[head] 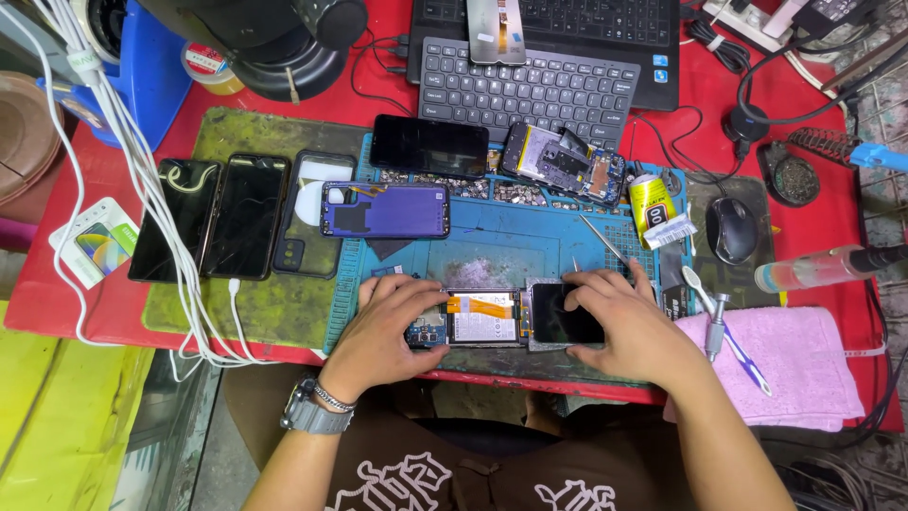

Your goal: Removing a battery from a smartphone using a prying tool and hands at a repair bench.

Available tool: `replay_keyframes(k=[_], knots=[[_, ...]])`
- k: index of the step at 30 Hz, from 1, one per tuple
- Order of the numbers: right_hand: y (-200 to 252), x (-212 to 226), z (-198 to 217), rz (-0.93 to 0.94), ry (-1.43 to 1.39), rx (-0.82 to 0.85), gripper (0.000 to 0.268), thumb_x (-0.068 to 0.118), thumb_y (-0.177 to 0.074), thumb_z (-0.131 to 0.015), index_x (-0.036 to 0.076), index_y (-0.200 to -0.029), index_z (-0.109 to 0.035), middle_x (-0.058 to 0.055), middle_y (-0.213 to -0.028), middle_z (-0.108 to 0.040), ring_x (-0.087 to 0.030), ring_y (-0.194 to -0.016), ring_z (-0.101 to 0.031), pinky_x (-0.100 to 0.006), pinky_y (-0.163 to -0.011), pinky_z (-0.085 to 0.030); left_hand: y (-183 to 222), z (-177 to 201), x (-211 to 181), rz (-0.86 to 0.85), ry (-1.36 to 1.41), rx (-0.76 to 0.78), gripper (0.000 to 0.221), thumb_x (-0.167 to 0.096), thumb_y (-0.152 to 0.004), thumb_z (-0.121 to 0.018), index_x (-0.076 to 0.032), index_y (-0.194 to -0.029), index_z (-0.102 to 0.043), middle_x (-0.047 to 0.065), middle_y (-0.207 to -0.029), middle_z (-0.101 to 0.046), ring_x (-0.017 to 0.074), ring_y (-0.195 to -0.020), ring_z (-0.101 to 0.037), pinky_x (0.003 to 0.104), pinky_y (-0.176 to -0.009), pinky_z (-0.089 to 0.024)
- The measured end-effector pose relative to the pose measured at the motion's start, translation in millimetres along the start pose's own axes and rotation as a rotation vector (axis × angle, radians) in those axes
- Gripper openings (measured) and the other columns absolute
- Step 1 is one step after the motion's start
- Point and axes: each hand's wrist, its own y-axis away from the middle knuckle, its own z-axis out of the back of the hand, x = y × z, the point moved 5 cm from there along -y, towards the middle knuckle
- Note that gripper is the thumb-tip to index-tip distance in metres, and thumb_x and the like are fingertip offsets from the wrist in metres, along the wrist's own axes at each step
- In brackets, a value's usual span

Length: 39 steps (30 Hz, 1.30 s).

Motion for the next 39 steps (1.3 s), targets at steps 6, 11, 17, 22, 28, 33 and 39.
replay_keyframes(k=[6,11,17,22,28,33,39], knots=[[-2.8,-3.2,3.4,0.013,-0.053,0.002,0.054,0.028,-0.063,-0.094,0.021,-0.108,-0.066,-0.001,-0.138,-0.063,-0.029,-0.133,-0.053,-0.069,-0.120,-0.018,0.1,1.3,-1.1,-0.012,-0.003,-0.004,0.063,-0.038,-0.069,-0.085,-0.019,-0.127,-0.068,0.005,-0.131,-0.069,0.0274,-0.120,-0.058,0.045,-0.102,-0.032],[-0.3,-4.5,9.7,-0.041,-0.014,0.014,0.053,0.029,-0.063,-0.093,0.023,-0.108,-0.066,0.000,-0.137,-0.063,-0.027,-0.132,-0.054,-0.065,-0.121,-0.019,1.2,0.4,0.0,-0.014,-0.006,-0.008,0.063,-0.037,-0.069,-0.085,-0.019,-0.127,-0.068,0.004,-0.131,-0.069,0.0267,-0.121,-0.057,0.045,-0.102,-0.032],[0.3,-6.0,6.2,-0.055,0.012,0.054,0.053,0.030,-0.065,-0.092,0.023,-0.110,-0.066,-0.001,-0.139,-0.062,-0.028,-0.134,-0.052,-0.068,-0.121,-0.016,1.1,-1.0,0.8,-0.012,-0.001,-0.005,0.063,-0.037,-0.069,-0.085,-0.019,-0.127,-0.068,0.003,-0.131,-0.069,0.0260,-0.122,-0.057,0.045,-0.103,-0.032],[1.7,-4.0,6.3,-0.030,0.003,0.039,0.059,0.037,-0.063,-0.096,0.023,-0.112,-0.066,-0.002,-0.142,-0.062,-0.031,-0.137,-0.052,-0.073,-0.120,-0.013,1.7,-2.0,1.9,-0.014,-0.013,-0.019,0.062,-0.037,-0.069,-0.084,-0.019,-0.127,-0.068,0.003,-0.130,-0.069,0.0262,-0.122,-0.056,0.046,-0.103,-0.032],[-12.0,29.1,0.0,0.120,-0.061,-0.282,0.031,0.039,-0.083,-0.080,0.025,-0.109,-0.070,0.001,-0.130,-0.068,-0.022,-0.126,-0.061,-0.060,-0.119,-0.024,4.7,-6.0,4.6,0.002,-0.076,-0.058,0.061,-0.041,-0.071,-0.083,-0.017,-0.125,-0.068,0.006,-0.130,-0.063,0.0297,-0.124,-0.051,0.046,-0.104,-0.034],[-38.8,77.2,-28.7,0.308,-0.004,-0.351,0.024,0.024,-0.086,-0.075,0.020,-0.108,-0.068,0.003,-0.114,-0.068,-0.020,-0.105,-0.066,-0.057,-0.112,-0.035,6.7,-8.2,5.0,-0.024,-0.115,-0.069,0.049,-0.043,-0.075,-0.081,-0.016,-0.115,-0.070,0.005,-0.118,-0.060,0.0293,-0.120,-0.050,0.044,-0.102,-0.035],[-51.1,87.7,-28.4,0.256,-0.106,-0.219,0.024,0.022,-0.089,-0.073,0.018,-0.113,-0.070,0.000,-0.108,-0.067,-0.022,-0.105,-0.069,-0.052,-0.108,-0.040,4.0,-2.5,0.0,-0.047,-0.062,-0.051,0.042,-0.038,-0.079,-0.080,-0.015,-0.113,-0.071,0.006,-0.117,-0.061,0.0303,-0.120,-0.050,0.046,-0.104,-0.034]])
